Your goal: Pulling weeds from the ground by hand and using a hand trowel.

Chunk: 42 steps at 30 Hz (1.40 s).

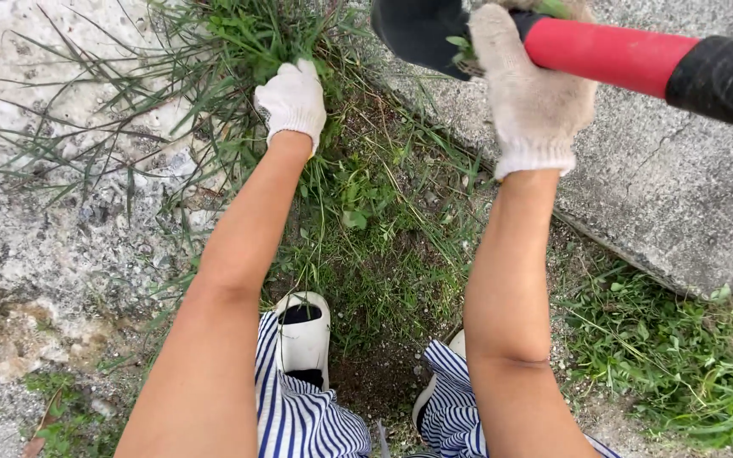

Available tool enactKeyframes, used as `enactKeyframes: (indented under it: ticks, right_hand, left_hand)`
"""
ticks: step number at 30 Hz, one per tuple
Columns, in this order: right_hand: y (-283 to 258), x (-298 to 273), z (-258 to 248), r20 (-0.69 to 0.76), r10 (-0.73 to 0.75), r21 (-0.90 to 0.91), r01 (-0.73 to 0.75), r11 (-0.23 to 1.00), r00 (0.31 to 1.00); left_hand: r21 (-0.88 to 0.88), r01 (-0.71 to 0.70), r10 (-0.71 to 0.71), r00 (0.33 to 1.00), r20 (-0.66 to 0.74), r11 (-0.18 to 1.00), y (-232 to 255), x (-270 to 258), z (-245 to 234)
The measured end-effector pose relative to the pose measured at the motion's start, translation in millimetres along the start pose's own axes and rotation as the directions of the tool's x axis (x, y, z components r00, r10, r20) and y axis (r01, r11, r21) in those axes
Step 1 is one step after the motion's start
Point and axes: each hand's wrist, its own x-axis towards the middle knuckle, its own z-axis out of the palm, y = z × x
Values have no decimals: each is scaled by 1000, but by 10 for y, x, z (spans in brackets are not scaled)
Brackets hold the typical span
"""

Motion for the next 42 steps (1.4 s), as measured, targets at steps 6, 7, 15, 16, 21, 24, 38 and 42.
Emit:
enactKeyframes:
  ticks: [6,7,15,16,21,24,38,42]
  right_hand:
    - [689,-150,1036,260,-44,328,-45,944,964]
    - [826,-121,1144,323,-11,339,-105,935,947]
    - [387,203,539,124,-292,-63,301,951,948]
    - [349,223,458,88,-124,-177,138,974,988]
    - [424,29,915,220,58,88,-79,993,974]
    - [895,56,1380,235,-303,85,291,953,924]
    - [-74,28,940,172,175,-159,-148,976,969]
    - [796,-31,1296,281,24,-131,13,991,959]
  left_hand:
    - [-289,9,14,997,79,957,-108,-63,-262]
    - [-301,48,2,986,166,952,-112,-107,-410]
    - [-457,62,28,982,189,887,-323,7,79]
    - [-568,75,18,987,157,820,-352,10,178]
    - [-740,264,-4,943,333,619,-396,46,120]
    - [-758,197,-29,973,229,622,-515,84,359]
    - [-324,230,-99,922,374,918,-587,-728,-1042]
    - [-374,274,-151,934,325,886,-256,-553,-748]
